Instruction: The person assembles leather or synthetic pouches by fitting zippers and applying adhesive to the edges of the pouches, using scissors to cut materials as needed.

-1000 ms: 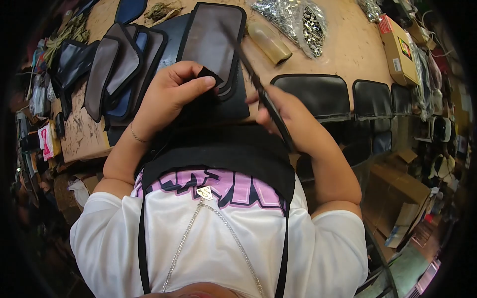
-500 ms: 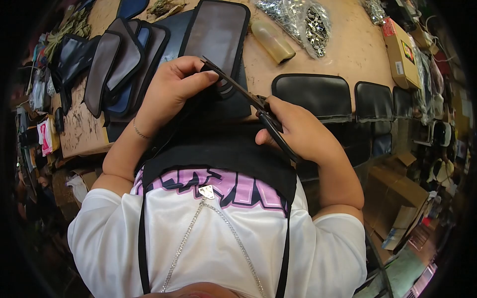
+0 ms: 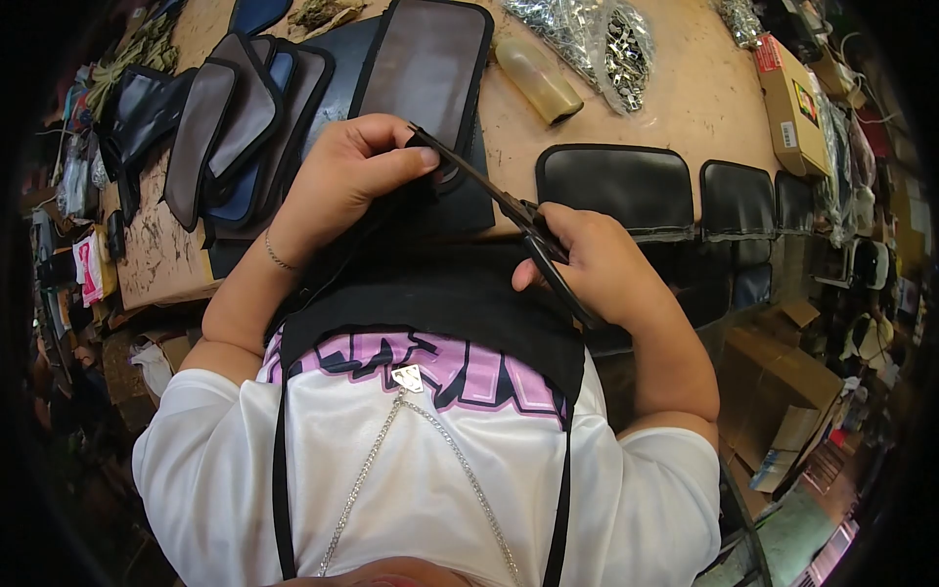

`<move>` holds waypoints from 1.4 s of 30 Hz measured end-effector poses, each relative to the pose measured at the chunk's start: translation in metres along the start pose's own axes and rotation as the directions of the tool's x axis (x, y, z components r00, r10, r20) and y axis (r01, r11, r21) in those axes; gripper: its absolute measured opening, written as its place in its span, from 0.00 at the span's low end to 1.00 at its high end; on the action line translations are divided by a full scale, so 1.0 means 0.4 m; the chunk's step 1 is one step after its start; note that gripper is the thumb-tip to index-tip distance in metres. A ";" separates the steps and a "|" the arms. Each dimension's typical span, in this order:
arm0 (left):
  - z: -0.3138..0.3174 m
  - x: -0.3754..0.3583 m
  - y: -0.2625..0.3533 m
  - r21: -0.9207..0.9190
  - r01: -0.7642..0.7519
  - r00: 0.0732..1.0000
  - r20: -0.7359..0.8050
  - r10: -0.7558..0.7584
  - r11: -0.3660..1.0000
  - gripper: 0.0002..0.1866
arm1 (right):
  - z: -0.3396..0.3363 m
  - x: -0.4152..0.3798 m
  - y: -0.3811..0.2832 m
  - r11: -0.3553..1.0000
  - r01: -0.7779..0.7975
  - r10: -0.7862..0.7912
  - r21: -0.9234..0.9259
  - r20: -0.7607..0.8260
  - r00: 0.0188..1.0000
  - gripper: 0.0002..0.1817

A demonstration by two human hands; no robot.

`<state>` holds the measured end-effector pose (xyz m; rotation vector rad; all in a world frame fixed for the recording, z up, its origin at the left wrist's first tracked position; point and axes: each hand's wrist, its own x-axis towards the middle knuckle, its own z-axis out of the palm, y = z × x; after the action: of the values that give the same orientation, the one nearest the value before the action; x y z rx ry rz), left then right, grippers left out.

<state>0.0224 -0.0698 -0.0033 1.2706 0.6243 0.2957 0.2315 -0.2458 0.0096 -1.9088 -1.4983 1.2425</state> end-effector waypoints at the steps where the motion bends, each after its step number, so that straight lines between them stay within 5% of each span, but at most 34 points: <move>1: -0.001 0.001 -0.001 0.014 0.004 1.000 0.004 -0.004 1.000 0.04 | 0.003 -0.002 -0.001 1.000 0.002 -0.001 0.029 -0.002 1.000 0.14; 6: -0.001 -0.006 0.018 0.019 0.064 0.998 0.004 -0.064 0.998 0.05 | 0.032 -0.008 0.031 0.981 0.035 -0.023 0.190 -0.064 0.998 0.11; 9: -0.002 -0.011 0.031 0.033 0.060 0.998 0.010 -0.060 0.998 0.06 | 0.020 -0.009 0.030 0.993 0.025 -0.017 0.116 -0.072 0.997 0.09; 12: -0.016 -0.007 0.009 0.043 0.046 0.998 0.039 -0.048 0.998 0.09 | -0.018 -0.010 0.036 0.974 0.006 0.050 0.225 -0.241 0.969 0.06; 14: -0.036 -0.029 0.026 0.447 -0.189 0.982 0.109 0.157 0.874 0.15 | -0.075 0.007 0.093 0.923 -0.030 0.187 0.383 -0.381 0.905 0.10; 15: -0.047 -0.059 0.051 0.608 -0.319 0.947 0.179 0.266 0.727 0.20 | -0.127 0.032 0.149 0.895 0.072 0.154 0.441 -0.456 0.877 0.15; 16: -0.079 -0.072 0.052 0.710 -0.336 0.942 0.266 0.206 0.619 0.23 | -0.185 0.049 0.196 0.928 0.126 0.099 0.352 -0.557 0.825 0.15; 18: -0.105 -0.096 0.152 0.913 0.001 0.941 0.137 -0.310 0.407 0.27 | -0.283 0.090 0.220 0.998 -0.037 -0.014 -0.051 -0.754 0.657 0.21; 19: -0.135 -0.133 0.152 0.886 -0.128 0.991 0.134 0.020 0.446 0.22 | -0.355 0.105 0.257 0.911 -0.340 0.019 -0.232 -0.800 0.599 0.31; 20: -0.171 -0.176 0.148 0.859 -0.267 0.931 0.113 0.346 0.437 0.19 | -0.407 0.114 0.280 0.859 -0.424 0.019 -0.285 -0.812 0.583 0.39; 21: -0.191 -0.194 0.143 0.637 -0.199 0.848 -0.269 0.457 0.744 0.15 | -0.456 0.126 0.330 0.795 -0.527 0.069 -0.301 -0.818 0.572 0.44; 23: -0.286 -0.232 0.177 0.332 -0.209 0.711 -0.594 0.376 0.920 0.10 | -0.550 0.163 0.464 0.764 -0.554 0.033 -0.329 -0.839 0.544 0.44; 25: -0.453 -0.268 0.244 0.342 -0.186 0.711 -0.600 0.366 0.921 0.13 | -0.578 0.195 0.509 0.767 -0.550 0.003 -0.331 -0.855 0.519 0.40; 26: -0.509 -0.279 0.257 0.470 -0.176 0.682 -0.575 0.452 0.865 0.14 | -0.585 0.205 0.513 0.776 -0.554 0.046 -0.300 -0.851 0.524 0.39; 28: -0.635 -0.301 0.263 0.907 -0.040 0.558 -0.329 0.762 0.420 0.15 | -0.587 0.231 0.534 0.774 -0.578 0.098 -0.258 -0.853 0.512 0.35; 29: -0.693 -0.318 0.270 0.969 0.000 0.486 -0.215 0.847 0.246 0.16 | -0.583 0.247 0.558 0.807 -0.543 0.075 -0.231 -0.873 0.482 0.32; 32: -0.870 -0.369 0.270 0.790 -0.426 0.521 -0.183 0.833 0.440 0.13 | -0.565 0.287 0.622 0.804 -0.548 0.035 -0.233 -0.900 0.434 0.29; 33: -0.709 -0.351 0.305 0.718 -0.517 0.545 -0.144 0.826 0.466 0.12 | -0.566 0.287 0.630 0.783 -0.571 0.024 -0.247 -0.905 0.424 0.28; 35: -0.679 -0.328 0.309 0.649 -0.657 0.612 0.162 0.774 0.384 0.14 | -0.554 0.295 0.604 0.779 -0.569 -0.020 -0.264 -0.917 0.398 0.25; 36: -0.650 -0.323 0.280 0.653 -0.592 0.678 0.087 0.730 0.472 0.14 | -0.534 0.307 0.576 0.778 -0.567 -0.043 -0.272 -0.922 0.384 0.24; 39: -0.646 -0.329 0.185 0.949 0.037 0.873 -0.184 0.453 0.314 0.19 | -0.466 0.302 0.385 0.980 0.004 -0.186 -0.200 -0.905 0.382 0.19; 41: -0.690 -0.357 0.133 0.933 0.315 0.825 -0.360 0.435 0.174 0.23 | -0.437 0.308 0.326 0.967 0.178 -0.252 -0.180 -0.747 0.615 0.17; 42: -0.672 -0.348 0.134 0.945 0.270 0.802 -0.327 0.500 0.185 0.22 | -0.418 0.312 0.301 0.954 0.262 -0.294 -0.147 -0.642 0.708 0.17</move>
<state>-0.2394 0.0846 0.0421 2.6205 1.4146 0.4601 0.4402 -0.1387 -0.0443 -1.7786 -1.3403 0.3205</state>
